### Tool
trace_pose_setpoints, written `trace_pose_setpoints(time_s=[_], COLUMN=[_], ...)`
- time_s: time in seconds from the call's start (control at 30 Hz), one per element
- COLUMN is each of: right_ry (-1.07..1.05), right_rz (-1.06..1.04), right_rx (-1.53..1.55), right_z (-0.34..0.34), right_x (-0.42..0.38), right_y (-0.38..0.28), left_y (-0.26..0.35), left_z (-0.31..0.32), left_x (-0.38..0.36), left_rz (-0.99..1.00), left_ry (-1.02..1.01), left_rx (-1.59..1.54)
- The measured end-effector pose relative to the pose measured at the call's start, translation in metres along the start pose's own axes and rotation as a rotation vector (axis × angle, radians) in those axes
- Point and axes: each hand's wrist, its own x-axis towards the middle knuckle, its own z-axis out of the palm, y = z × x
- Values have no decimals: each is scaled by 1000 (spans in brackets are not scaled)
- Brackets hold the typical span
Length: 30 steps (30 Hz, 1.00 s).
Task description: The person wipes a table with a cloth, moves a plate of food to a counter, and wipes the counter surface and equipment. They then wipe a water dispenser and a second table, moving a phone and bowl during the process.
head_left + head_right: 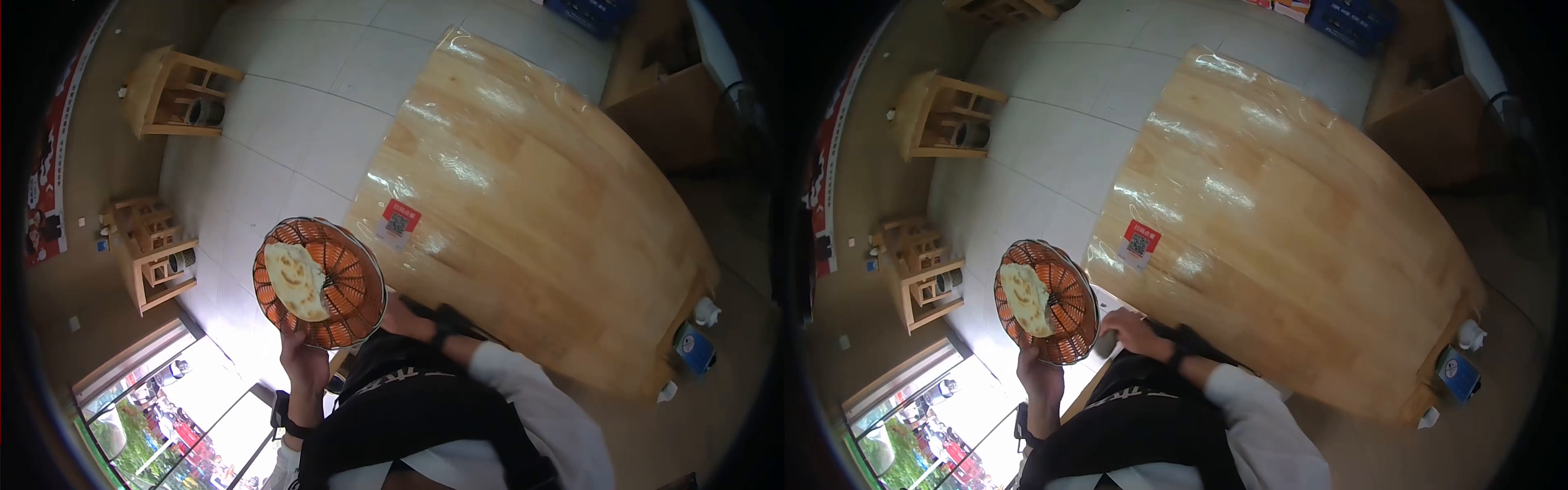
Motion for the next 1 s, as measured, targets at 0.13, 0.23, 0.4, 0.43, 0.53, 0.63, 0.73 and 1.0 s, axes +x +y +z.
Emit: trace_pose_setpoints(time_s=[0.13, 0.23, 0.4, 0.43, 0.53, 0.63, 0.73, 1.0], right_ry=[358, 965, 1206, 1194, 1087, 797, 447, 43], right_rz=[53, 391, 687, 677, 434, 222, 161, 457], right_rx=[-444, -565, -1426, -1511, -1421, -1220, -1026, 70], right_z=[-183, -294, -292, -253, -152, -65, 17, 5], right_x=[-71, -163, -304, -271, -166, -45, 79, 198], right_y=[-67, -77, -12, -10, 34, 32, 18, 93], left_y=[-6, -10, 0, 4, 24, 24, 62, -12], left_z=[1, -9, -35, -42, -79, -124, -177, -166], left_x=[16, 32, 53, 54, 67, 81, 96, 102], left_rz=[-7, -60, -67, -67, -50, -26, 26, 173], left_ry=[12, -25, -96, -95, -121, -146, -107, -27], left_rx=[-28, -63, -149, -170, -259, -277, -270, -256])
